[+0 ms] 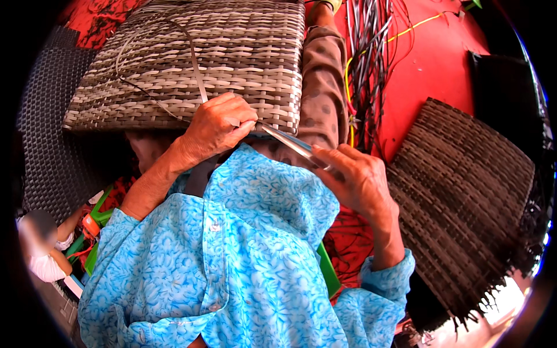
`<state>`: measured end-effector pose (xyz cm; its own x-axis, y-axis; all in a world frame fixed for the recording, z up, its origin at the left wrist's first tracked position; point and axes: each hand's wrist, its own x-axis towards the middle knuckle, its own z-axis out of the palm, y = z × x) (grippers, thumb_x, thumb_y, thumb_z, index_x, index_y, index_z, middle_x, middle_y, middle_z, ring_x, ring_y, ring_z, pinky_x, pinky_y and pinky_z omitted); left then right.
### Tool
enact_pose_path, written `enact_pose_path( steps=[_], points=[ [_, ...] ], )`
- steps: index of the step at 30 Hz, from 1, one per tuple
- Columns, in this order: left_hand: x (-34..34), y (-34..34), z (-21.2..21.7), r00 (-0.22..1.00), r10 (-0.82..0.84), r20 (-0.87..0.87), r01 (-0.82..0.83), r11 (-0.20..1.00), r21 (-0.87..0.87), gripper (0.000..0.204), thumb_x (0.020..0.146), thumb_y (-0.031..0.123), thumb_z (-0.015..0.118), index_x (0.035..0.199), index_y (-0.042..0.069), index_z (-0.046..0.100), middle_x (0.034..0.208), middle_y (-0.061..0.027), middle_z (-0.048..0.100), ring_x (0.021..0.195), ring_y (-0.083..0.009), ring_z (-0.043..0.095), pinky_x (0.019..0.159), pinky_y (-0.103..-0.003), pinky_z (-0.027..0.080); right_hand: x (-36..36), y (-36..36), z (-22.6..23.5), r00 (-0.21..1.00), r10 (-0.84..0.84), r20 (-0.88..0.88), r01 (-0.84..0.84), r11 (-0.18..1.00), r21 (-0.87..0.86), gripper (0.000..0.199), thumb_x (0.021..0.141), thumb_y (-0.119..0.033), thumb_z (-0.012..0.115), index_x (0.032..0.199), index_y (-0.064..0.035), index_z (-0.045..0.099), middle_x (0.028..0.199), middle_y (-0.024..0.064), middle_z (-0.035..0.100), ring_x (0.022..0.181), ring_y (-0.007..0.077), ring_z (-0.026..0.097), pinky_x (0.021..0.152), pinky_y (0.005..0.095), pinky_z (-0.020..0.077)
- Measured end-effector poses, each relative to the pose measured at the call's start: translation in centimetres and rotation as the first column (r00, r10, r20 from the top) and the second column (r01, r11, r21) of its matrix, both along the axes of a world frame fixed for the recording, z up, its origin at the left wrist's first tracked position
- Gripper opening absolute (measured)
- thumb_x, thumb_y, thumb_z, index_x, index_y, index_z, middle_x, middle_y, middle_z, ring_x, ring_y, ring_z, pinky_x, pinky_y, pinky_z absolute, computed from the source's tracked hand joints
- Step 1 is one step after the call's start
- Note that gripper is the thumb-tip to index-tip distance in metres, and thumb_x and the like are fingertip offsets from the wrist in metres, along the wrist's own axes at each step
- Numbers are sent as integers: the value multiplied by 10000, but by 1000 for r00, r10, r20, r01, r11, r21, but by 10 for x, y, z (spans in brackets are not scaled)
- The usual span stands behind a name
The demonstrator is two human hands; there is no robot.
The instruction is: The person weaves synthetic wicker strips into the edges of a woven panel, using a metal tool to guide and tuck the strips before turning the panel to weave and secure additional strips around the frame.
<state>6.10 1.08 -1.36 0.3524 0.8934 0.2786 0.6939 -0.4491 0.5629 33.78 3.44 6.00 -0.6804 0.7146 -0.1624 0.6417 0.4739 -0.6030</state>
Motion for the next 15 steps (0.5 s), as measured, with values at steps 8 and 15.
enact_pose_path(
  steps=[8, 15],
  points=[
    [-10, 11, 1, 974, -28, 223, 90, 958, -273, 82, 754, 90, 657, 819, 40, 656, 807, -70, 631, 774, -240, 600, 701, -326, 491, 15, 47, -39, 992, 85, -94, -97, 986, -138, 392, 704, -96, 699, 1091, -107, 636, 904, 98, 635, 799, 302, 602, 717, 378, 489],
    [-13, 8, -2, 940, 92, 329, 61, 903, -426, 417, 937, 397, 485, 899, 27, 674, 859, -70, 637, 864, -237, 599, 781, -341, 490, 7, 49, -58, 972, 16, -234, -62, 980, -191, 264, 702, -113, 723, 960, -102, 665, 794, 64, 640, 691, 228, 611, 632, 324, 478]
  ],
)
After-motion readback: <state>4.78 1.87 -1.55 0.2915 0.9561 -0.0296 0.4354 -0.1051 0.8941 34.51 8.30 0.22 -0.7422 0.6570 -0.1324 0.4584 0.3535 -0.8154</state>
